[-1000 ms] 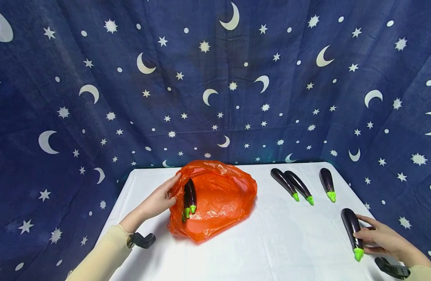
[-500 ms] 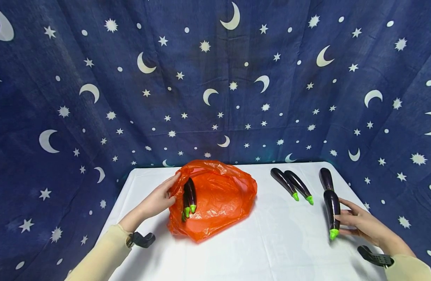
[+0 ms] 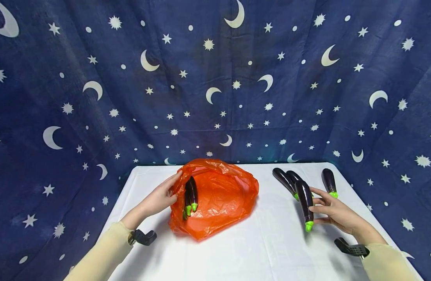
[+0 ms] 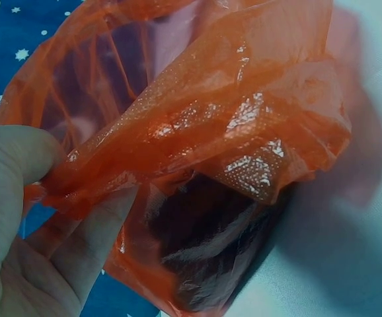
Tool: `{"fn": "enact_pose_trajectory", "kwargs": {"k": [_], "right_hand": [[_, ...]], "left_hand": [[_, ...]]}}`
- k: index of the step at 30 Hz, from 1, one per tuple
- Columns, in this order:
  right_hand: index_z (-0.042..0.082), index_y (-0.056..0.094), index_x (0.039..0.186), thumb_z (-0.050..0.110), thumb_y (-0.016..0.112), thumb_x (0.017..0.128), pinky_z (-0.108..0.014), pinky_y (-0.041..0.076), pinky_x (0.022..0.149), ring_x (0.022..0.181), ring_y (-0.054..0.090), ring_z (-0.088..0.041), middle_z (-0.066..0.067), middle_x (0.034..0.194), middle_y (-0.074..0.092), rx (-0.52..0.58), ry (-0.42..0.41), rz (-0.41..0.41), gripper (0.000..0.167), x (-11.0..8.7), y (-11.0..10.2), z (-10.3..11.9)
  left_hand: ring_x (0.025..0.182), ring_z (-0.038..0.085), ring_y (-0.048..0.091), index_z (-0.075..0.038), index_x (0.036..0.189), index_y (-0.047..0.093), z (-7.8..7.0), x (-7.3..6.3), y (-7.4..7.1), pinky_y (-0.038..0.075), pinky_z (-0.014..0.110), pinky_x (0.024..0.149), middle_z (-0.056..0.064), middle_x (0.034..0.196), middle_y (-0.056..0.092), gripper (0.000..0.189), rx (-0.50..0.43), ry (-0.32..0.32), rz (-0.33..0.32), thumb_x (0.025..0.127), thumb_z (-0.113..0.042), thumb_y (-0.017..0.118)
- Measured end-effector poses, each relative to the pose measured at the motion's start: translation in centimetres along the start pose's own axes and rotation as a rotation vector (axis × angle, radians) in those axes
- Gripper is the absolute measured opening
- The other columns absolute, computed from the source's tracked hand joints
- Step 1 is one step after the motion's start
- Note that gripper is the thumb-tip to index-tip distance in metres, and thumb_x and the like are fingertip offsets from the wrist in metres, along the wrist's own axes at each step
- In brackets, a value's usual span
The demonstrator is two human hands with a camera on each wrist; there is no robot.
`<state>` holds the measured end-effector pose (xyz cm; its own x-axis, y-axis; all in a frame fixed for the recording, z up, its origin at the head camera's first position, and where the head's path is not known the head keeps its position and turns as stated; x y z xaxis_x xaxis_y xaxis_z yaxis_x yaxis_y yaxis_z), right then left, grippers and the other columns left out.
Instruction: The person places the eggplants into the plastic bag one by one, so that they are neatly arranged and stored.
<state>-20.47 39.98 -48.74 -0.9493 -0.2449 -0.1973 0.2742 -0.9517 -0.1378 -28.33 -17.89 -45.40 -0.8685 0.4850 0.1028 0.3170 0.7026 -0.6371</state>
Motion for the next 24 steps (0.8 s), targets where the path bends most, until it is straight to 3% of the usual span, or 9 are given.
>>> {"fn": "enact_pose_trajectory", "kwargs": {"k": [4, 11, 18, 24], "right_hand": [[0.005, 0.010, 0.163, 0.009, 0.065, 0.098, -0.049, 0.059, 0.085, 0.107, 0.065, -0.016, -0.035, 0.151, 0.028, 0.002, -0.012, 0.052, 0.086, 1.0, 2.0, 1.4], [0.005, 0.013, 0.163, 0.004, 0.065, 0.097, -0.050, 0.058, 0.084, 0.106, 0.067, -0.024, -0.012, 0.136, 0.053, 0.034, -0.057, 0.187, 0.084, 2.7, 6.1, 2.2], [0.010, 0.024, 0.163, 0.002, 0.065, 0.096, -0.055, 0.058, 0.084, 0.105, 0.068, -0.031, -0.018, 0.134, 0.057, 0.088, -0.062, 0.315, 0.079, 5.4, 11.6, 3.0], [0.011, 0.027, 0.162, 0.002, 0.068, 0.093, -0.052, 0.059, 0.082, 0.103, 0.069, -0.033, -0.021, 0.136, 0.056, 0.097, -0.066, 0.365, 0.081, 8.1, 15.7, 3.8]], "left_hand": [[0.148, 0.032, 0.033, -0.013, 0.164, 0.023, -0.1, 0.3, 0.0, 0.036, 0.050, 0.113, 0.012, 0.167, 0.023, 0.086, -0.001, 0.007, -0.003, 0.089, 0.007, 0.059], [0.149, 0.035, 0.029, -0.010, 0.163, 0.025, -0.1, 0.2, 0.1, 0.030, 0.052, 0.116, 0.017, 0.166, 0.025, 0.084, 0.012, 0.046, -0.018, 0.089, 0.008, 0.060], [0.150, 0.036, 0.028, -0.008, 0.163, 0.026, -0.2, -0.2, 0.3, 0.028, 0.052, 0.116, 0.018, 0.166, 0.025, 0.084, 0.008, 0.055, -0.024, 0.088, 0.011, 0.059], [0.148, 0.037, 0.030, -0.007, 0.163, 0.026, -0.4, -0.1, 0.1, 0.030, 0.053, 0.115, 0.019, 0.165, 0.027, 0.085, 0.017, 0.061, -0.035, 0.087, 0.011, 0.059]]}}
Point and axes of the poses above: each hand's wrist, its own x-axis towards the middle knuckle, its own y-axis out of the palm, z = x × y, the point moved 2 cm from there along x, towards the middle knuckle
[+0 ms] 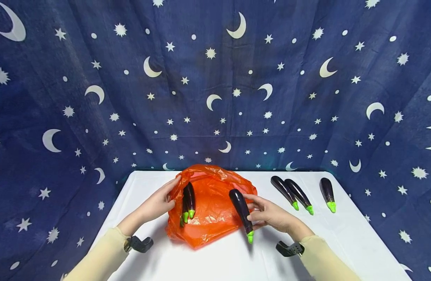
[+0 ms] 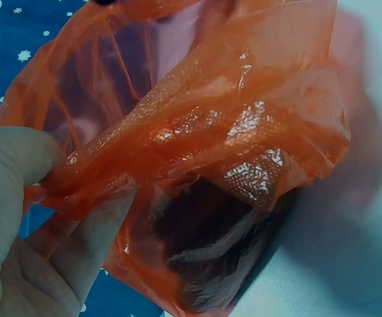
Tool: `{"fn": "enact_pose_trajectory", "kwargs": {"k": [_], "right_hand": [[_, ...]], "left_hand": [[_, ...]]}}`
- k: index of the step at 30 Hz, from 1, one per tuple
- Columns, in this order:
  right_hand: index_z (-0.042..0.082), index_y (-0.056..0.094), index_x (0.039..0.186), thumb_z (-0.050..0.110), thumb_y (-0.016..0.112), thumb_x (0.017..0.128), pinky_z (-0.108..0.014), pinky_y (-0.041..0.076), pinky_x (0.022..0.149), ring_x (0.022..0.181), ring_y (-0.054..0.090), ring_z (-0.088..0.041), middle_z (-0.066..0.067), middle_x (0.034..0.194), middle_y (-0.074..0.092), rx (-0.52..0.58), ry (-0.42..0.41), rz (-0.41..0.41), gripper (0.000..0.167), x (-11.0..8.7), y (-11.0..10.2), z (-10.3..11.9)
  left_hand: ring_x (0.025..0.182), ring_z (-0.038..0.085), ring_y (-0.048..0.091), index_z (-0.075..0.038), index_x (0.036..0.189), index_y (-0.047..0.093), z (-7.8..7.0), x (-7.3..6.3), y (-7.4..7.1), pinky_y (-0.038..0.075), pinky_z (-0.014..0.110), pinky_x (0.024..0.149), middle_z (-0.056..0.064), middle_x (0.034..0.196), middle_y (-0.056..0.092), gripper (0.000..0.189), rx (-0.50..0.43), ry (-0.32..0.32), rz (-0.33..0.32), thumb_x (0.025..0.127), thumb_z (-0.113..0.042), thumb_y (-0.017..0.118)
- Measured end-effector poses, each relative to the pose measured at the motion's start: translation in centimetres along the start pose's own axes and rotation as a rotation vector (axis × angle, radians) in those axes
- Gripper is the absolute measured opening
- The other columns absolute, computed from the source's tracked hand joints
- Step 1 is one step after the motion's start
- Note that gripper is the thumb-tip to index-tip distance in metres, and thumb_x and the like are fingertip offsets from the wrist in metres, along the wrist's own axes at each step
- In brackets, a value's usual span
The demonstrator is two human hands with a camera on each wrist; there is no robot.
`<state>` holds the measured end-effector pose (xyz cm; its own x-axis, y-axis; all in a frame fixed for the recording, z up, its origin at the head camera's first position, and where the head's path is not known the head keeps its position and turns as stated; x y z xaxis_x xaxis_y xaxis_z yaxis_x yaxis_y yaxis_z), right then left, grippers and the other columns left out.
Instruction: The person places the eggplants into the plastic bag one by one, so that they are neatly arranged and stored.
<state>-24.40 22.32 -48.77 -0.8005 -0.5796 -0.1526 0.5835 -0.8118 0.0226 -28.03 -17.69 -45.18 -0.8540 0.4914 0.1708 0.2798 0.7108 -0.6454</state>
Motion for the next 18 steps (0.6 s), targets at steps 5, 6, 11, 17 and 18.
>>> {"fn": "enact_pose_trajectory", "kwargs": {"k": [5, 6, 11, 17, 18], "right_hand": [[0.012, 0.029, 0.162, 0.002, 0.069, 0.092, -0.051, 0.059, 0.083, 0.101, 0.070, -0.033, -0.022, 0.135, 0.055, 0.015, 0.015, 0.001, 0.081, 3.3, 2.4, -0.2], [0.012, 0.030, 0.161, 0.003, 0.069, 0.092, -0.051, 0.059, 0.083, 0.102, 0.070, -0.032, -0.022, 0.136, 0.055, 0.012, 0.019, -0.005, 0.081, 4.0, 2.9, -0.3], [0.014, 0.032, 0.161, 0.005, 0.072, 0.092, -0.049, 0.060, 0.083, 0.105, 0.069, -0.032, -0.020, 0.136, 0.056, 0.024, 0.053, -0.051, 0.081, 7.5, 4.5, -0.4], [0.013, 0.032, 0.161, 0.005, 0.071, 0.093, -0.049, 0.060, 0.083, 0.105, 0.069, -0.033, -0.020, 0.134, 0.057, 0.032, 0.071, -0.098, 0.079, 11.3, 5.1, -0.3], [0.013, 0.032, 0.161, 0.005, 0.071, 0.093, -0.049, 0.059, 0.084, 0.104, 0.069, -0.032, -0.020, 0.133, 0.057, 0.037, 0.069, -0.104, 0.078, 11.8, 5.1, -0.3]], "left_hand": [[0.149, 0.037, 0.030, -0.009, 0.163, 0.026, 0.3, -0.1, 0.1, 0.030, 0.053, 0.116, 0.018, 0.165, 0.026, 0.085, 0.010, -0.010, 0.002, 0.088, 0.009, 0.059], [0.149, 0.037, 0.030, -0.009, 0.163, 0.026, 0.4, -0.1, 0.2, 0.029, 0.053, 0.116, 0.019, 0.165, 0.026, 0.085, 0.013, -0.011, 0.004, 0.088, 0.010, 0.059], [0.150, 0.037, 0.028, -0.009, 0.163, 0.025, 0.4, -0.1, 0.1, 0.028, 0.053, 0.117, 0.020, 0.165, 0.025, 0.085, 0.014, -0.010, 0.006, 0.087, 0.010, 0.059], [0.149, 0.037, 0.028, -0.011, 0.164, 0.025, 0.4, 0.1, 0.0, 0.028, 0.053, 0.117, 0.020, 0.165, 0.026, 0.086, 0.017, -0.010, -0.001, 0.087, 0.010, 0.060], [0.149, 0.037, 0.028, -0.011, 0.164, 0.025, 0.5, 0.1, 0.0, 0.028, 0.053, 0.117, 0.020, 0.165, 0.026, 0.086, 0.016, -0.011, -0.001, 0.087, 0.010, 0.060]]}}
Point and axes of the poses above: each hand's wrist, its own x-axis towards the middle knuckle, its own y-axis out of the palm, z = x × y, the point moved 2 cm from there along x, towards the middle knuckle
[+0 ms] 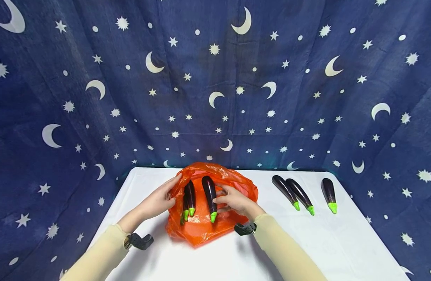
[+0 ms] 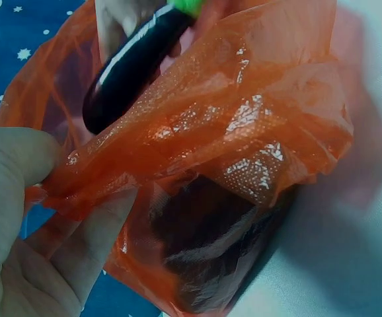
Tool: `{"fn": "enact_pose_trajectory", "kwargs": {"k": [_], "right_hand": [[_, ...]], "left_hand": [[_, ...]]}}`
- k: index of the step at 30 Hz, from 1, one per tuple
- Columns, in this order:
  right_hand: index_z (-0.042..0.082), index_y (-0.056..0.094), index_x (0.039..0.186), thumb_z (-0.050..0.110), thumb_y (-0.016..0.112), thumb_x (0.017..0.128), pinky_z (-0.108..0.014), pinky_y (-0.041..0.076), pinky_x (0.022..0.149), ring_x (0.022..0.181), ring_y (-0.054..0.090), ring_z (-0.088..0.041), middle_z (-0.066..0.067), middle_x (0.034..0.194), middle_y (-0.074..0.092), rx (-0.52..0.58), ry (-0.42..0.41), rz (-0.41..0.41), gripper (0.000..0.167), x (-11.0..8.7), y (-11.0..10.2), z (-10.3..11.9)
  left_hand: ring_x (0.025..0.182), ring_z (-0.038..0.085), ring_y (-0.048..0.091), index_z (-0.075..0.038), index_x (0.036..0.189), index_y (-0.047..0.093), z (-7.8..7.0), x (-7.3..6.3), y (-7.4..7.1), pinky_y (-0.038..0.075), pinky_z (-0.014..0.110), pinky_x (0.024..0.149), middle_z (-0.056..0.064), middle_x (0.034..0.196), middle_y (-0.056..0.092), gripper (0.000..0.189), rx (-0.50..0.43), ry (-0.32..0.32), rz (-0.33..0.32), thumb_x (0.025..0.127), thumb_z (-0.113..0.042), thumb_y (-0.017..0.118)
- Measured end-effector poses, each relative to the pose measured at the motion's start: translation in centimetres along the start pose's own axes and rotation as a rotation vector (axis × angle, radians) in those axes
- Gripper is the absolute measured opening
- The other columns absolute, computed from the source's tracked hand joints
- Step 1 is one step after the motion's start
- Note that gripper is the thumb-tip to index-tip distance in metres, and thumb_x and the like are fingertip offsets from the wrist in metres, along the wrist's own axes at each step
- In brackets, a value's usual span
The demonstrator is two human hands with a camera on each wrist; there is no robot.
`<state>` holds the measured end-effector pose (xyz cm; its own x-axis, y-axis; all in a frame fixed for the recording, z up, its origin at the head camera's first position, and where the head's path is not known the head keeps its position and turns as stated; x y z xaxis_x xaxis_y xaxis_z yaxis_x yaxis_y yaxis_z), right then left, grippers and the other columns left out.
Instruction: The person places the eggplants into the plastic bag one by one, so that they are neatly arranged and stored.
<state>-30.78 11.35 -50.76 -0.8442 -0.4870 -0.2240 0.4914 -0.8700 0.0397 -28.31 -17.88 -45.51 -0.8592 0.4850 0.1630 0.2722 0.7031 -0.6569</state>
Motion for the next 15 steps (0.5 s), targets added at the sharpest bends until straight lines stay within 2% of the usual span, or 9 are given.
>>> {"fn": "enact_pose_trajectory", "kwargs": {"k": [4, 11, 15], "right_hand": [[0.014, 0.033, 0.160, 0.006, 0.070, 0.094, -0.050, 0.058, 0.088, 0.102, 0.070, -0.032, -0.020, 0.130, 0.060, 0.021, -0.011, -0.014, 0.077, 1.8, 0.5, -0.1], [0.013, 0.037, 0.158, 0.003, 0.068, 0.094, -0.048, 0.057, 0.092, 0.106, 0.069, -0.032, -0.021, 0.148, 0.044, 0.026, 0.004, -0.051, 0.072, 4.2, 1.3, -0.7], [0.013, 0.037, 0.158, 0.000, 0.065, 0.095, -0.050, 0.056, 0.093, 0.106, 0.068, -0.031, -0.024, 0.141, 0.049, 0.017, -0.007, -0.048, 0.070, 5.1, 1.7, -0.8]], "left_hand": [[0.150, 0.037, 0.028, -0.010, 0.163, 0.026, -0.1, -0.2, -0.1, 0.027, 0.052, 0.117, 0.020, 0.165, 0.026, 0.086, -0.004, -0.004, 0.000, 0.087, 0.010, 0.060], [0.149, 0.037, 0.029, -0.008, 0.163, 0.026, -0.1, -0.2, -0.2, 0.029, 0.052, 0.117, 0.020, 0.165, 0.026, 0.086, 0.004, 0.009, -0.001, 0.086, 0.010, 0.060], [0.149, 0.036, 0.030, -0.009, 0.163, 0.025, 0.0, 0.1, -0.1, 0.030, 0.051, 0.117, 0.019, 0.165, 0.026, 0.086, 0.014, 0.009, 0.001, 0.086, 0.010, 0.060]]}}
Point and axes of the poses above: each hand's wrist, its own x-axis towards the middle knuckle, its own y-axis out of the palm, z = x × y, the point moved 2 cm from there along x, towards the middle knuckle
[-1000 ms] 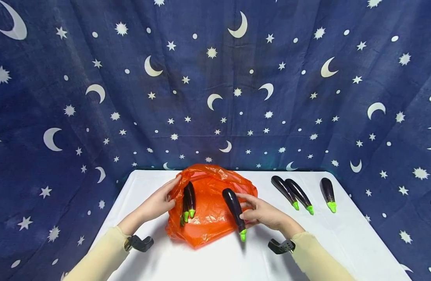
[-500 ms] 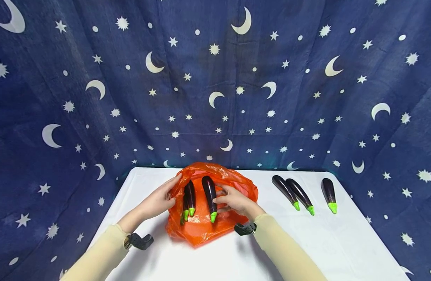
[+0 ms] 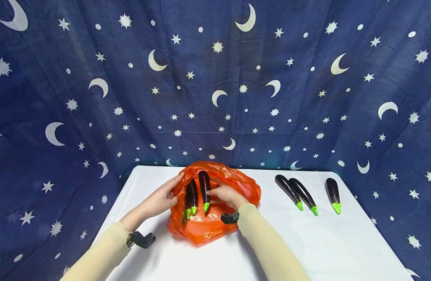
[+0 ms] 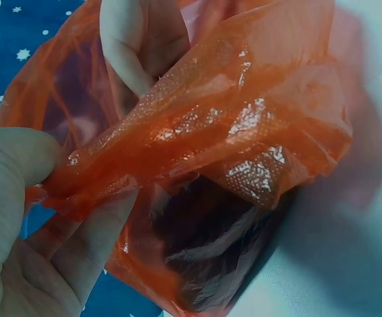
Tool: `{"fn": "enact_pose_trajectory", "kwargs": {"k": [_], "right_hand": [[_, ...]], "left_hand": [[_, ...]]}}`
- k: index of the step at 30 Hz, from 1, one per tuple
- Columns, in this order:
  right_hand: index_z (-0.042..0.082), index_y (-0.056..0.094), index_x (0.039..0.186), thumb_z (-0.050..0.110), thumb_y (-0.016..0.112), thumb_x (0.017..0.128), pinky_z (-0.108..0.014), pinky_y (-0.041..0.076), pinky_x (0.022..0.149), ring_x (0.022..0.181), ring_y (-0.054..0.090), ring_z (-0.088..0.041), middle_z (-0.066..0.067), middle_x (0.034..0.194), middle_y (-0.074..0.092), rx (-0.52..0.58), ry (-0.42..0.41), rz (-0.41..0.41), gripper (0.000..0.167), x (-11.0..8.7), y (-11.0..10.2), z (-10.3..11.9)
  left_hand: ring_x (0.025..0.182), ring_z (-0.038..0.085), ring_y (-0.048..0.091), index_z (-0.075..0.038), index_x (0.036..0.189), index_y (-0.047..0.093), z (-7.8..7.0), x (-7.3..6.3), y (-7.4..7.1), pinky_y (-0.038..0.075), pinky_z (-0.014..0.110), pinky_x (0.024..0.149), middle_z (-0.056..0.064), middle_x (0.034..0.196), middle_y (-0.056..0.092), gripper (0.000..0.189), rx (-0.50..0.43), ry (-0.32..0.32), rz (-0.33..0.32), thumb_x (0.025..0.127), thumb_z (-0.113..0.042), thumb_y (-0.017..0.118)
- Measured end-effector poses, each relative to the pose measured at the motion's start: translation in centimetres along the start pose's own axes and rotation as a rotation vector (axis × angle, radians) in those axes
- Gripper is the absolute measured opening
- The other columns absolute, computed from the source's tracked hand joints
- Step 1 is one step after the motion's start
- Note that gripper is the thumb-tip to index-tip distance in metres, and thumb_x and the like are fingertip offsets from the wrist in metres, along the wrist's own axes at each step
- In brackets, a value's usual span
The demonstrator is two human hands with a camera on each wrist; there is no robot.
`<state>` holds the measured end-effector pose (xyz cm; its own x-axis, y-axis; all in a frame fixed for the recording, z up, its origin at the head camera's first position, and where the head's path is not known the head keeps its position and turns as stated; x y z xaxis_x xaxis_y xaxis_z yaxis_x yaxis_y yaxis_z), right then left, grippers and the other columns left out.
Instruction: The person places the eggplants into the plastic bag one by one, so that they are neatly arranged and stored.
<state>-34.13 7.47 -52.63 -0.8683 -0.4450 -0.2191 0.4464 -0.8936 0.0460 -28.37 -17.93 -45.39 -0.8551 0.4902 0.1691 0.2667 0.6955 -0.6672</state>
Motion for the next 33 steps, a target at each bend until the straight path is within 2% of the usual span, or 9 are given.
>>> {"fn": "enact_pose_trajectory", "kwargs": {"k": [9, 17, 33], "right_hand": [[0.015, 0.039, 0.155, 0.000, 0.063, 0.095, -0.044, 0.058, 0.089, 0.098, 0.069, -0.030, -0.021, 0.132, 0.055, -0.051, 0.009, 0.012, 0.066, 1.6, 0.0, -0.2], [0.011, 0.038, 0.156, -0.003, 0.063, 0.094, -0.046, 0.059, 0.087, 0.101, 0.069, -0.032, -0.022, 0.127, 0.058, -0.079, 0.014, -0.005, 0.069, 2.1, 0.2, -0.1], [0.010, 0.040, 0.154, -0.006, 0.059, 0.093, -0.044, 0.061, 0.081, 0.089, 0.067, -0.029, -0.021, 0.125, 0.055, -0.082, 0.019, -0.040, 0.065, 2.8, 1.1, -0.5]], "left_hand": [[0.148, 0.035, 0.031, -0.008, 0.163, 0.026, -0.4, 0.0, -0.3, 0.030, 0.052, 0.117, 0.018, 0.164, 0.029, 0.084, 0.014, -0.003, -0.003, 0.087, 0.009, 0.060], [0.149, 0.035, 0.030, -0.009, 0.163, 0.027, -0.6, 0.0, -0.3, 0.030, 0.051, 0.117, 0.018, 0.164, 0.029, 0.085, 0.007, -0.001, 0.001, 0.087, 0.009, 0.061], [0.148, 0.035, 0.031, -0.010, 0.163, 0.026, -0.7, -0.3, -0.3, 0.031, 0.051, 0.116, 0.018, 0.165, 0.028, 0.085, 0.009, -0.013, -0.001, 0.088, 0.008, 0.060]]}}
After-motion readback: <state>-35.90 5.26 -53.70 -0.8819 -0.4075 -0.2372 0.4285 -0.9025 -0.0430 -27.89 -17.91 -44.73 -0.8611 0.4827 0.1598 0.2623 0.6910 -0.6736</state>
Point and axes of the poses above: each hand's wrist, its own x-axis towards the middle knuckle, its own y-axis out of the palm, z = x × y, the point moved 2 cm from there along x, towards the middle knuckle
